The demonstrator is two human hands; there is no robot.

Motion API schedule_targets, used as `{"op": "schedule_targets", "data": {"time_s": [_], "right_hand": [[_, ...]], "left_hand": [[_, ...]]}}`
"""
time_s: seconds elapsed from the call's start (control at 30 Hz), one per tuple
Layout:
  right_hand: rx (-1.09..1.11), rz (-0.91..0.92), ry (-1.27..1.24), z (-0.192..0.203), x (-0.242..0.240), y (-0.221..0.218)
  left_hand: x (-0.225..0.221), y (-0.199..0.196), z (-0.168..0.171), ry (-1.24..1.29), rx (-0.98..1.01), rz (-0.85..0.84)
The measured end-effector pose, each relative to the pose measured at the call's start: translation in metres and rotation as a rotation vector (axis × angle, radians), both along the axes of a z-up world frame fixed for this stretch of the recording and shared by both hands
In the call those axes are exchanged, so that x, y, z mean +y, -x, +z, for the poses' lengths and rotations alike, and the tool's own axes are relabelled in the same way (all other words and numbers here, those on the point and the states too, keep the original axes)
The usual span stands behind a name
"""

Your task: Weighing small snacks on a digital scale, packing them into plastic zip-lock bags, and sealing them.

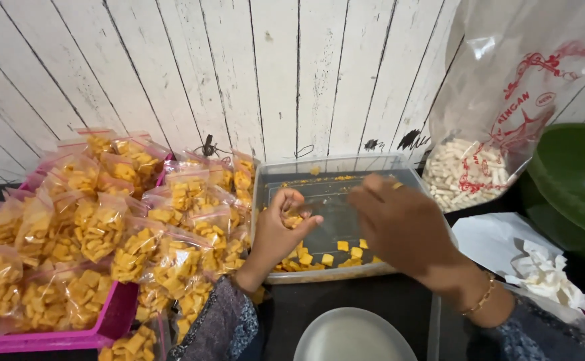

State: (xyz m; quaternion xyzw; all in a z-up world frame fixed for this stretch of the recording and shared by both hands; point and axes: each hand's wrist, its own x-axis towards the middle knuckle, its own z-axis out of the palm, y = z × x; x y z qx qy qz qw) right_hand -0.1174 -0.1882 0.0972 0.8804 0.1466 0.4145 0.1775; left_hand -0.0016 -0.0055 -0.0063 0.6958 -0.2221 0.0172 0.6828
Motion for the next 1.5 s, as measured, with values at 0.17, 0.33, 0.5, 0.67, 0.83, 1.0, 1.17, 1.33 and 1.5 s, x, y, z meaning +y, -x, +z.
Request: {"op": "schedule_targets", "data": {"time_s": [0.17, 0.33, 0.5, 0.67, 0.83, 1.0, 1.17, 1.33, 1.5], "right_hand": [[0.106, -0.013, -0.072, -0.025, -0.003, -0.001], [0.437, -0.278, -0.561, -0.038, -0.037, -0.005], [0.936, -0.424, -0.652, -0.098, -0.069, -0.020], [1.060, -0.400, -0.573, -0.091, -0.065, -0.025], [0.279, 0.123, -0.480, -0.102, -0.056, -0.029], [0.797, 0.369, -1.608, -0.008, 0.008, 0.012], [0.732, 0.505, -1.622, -0.003, 0.019, 0.042], [0.619, 0.444, -1.395, -0.007, 0.024, 0.091], [-0.055, 0.181, -0.420, -0.047, 0.044, 0.136]], "left_hand": [[0.006, 0.011, 0.016, -0.067, -0.031, -0.054], [0.009, 0.006, 0.010, -0.072, -0.035, -0.103], [0.005, 0.033, 0.040, 0.076, 0.092, -0.152], [0.009, 0.027, 0.058, -0.095, 0.063, -0.181], [0.006, 0.033, 0.059, 0.017, 0.021, -0.198], [-0.003, 0.056, 0.061, -0.013, -0.078, -0.169], [0.015, 0.120, 0.089, -0.218, -0.115, -0.121], [0.030, 0.145, 0.066, -0.172, -0.011, -0.315], [0.046, 0.176, 0.052, -0.295, -0.227, -0.228]]}}
